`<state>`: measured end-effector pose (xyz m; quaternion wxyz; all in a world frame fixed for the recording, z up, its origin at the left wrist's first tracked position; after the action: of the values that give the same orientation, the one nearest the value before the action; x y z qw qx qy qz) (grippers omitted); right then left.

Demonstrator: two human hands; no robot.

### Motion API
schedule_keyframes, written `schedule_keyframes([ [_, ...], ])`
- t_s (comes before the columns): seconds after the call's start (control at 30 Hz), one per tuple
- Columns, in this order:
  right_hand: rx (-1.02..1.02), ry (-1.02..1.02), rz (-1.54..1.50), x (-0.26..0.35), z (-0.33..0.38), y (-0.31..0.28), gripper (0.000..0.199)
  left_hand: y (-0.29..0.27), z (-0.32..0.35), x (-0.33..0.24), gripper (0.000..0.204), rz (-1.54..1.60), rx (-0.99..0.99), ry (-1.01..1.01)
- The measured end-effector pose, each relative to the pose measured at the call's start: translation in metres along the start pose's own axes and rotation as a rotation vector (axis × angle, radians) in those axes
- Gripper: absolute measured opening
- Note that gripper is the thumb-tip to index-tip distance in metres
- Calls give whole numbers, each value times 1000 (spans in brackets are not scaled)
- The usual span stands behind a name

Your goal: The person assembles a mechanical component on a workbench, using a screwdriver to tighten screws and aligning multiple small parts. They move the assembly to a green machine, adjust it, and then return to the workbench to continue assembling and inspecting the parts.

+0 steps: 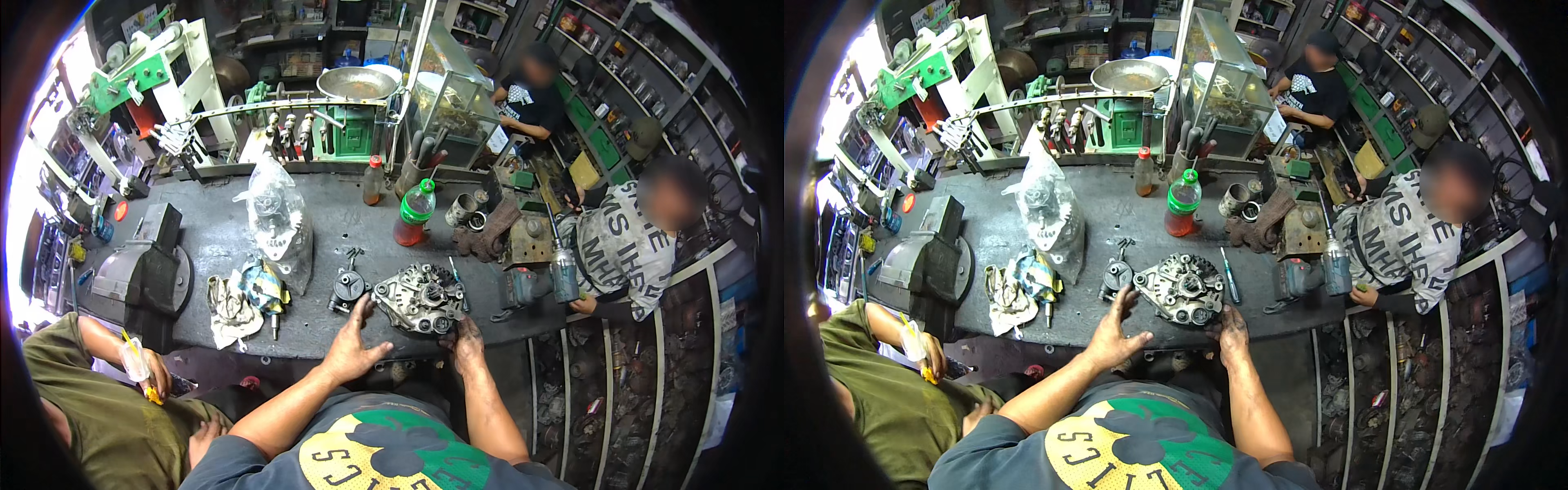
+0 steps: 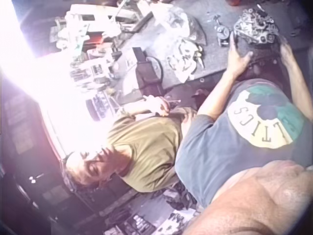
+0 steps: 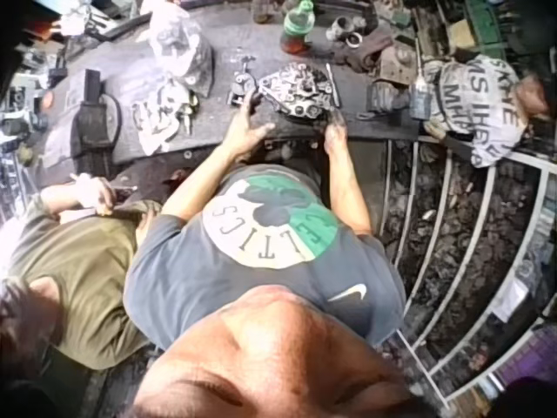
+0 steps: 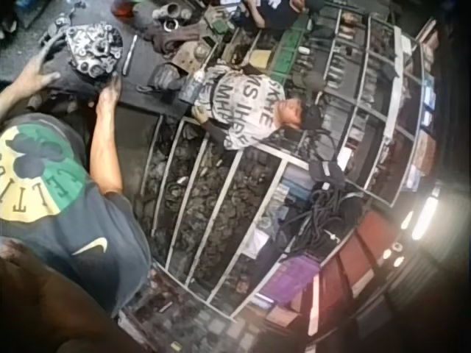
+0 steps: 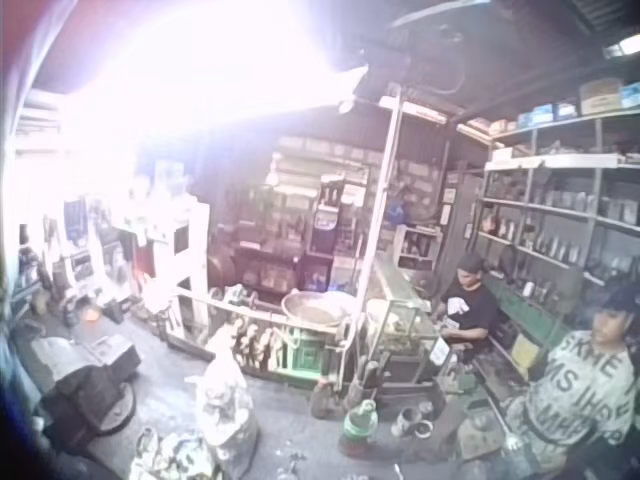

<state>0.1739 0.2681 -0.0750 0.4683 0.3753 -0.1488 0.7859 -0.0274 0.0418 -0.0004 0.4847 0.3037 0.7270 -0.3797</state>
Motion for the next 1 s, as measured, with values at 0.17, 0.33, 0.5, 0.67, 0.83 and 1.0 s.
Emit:
schedule_keyframes([
  [0.17, -196, -300, 828, 20, 4, -11, 37, 15, -6, -13, 121, 5, 97, 15],
  [0.33, 174, -143, 1015, 48, -5, -28, 38, 9, -18, 19, 125, 199, 16, 90],
  [0.5, 132, -229, 838, 89, -60, -5, 50, 47, 4, 7, 153, -246, -65, 39],
  [0.67, 507, -40, 393, 110, -100, 59, 66, 90, 1, 7, 161, -407, -320, -34],
  [0.83, 833, -193, 442, 95, -130, 83, 64, 98, -16, 19, 154, -589, -453, 38],
  [1.0, 914, 77, 273, 92, -120, 81, 64, 96, -24, 16, 150, -392, -458, 140],
])
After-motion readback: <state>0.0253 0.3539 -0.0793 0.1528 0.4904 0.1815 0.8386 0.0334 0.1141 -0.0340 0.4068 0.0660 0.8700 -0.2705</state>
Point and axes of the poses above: each hand's wrist, its own z-axis away from the middle knuckle, its own y-axis out of the palm, x = y × z, the point moved 5 cm from there along -z, towards the middle knuckle, and after that the axes turned 15 degrees about y, right-handed, at the moved point
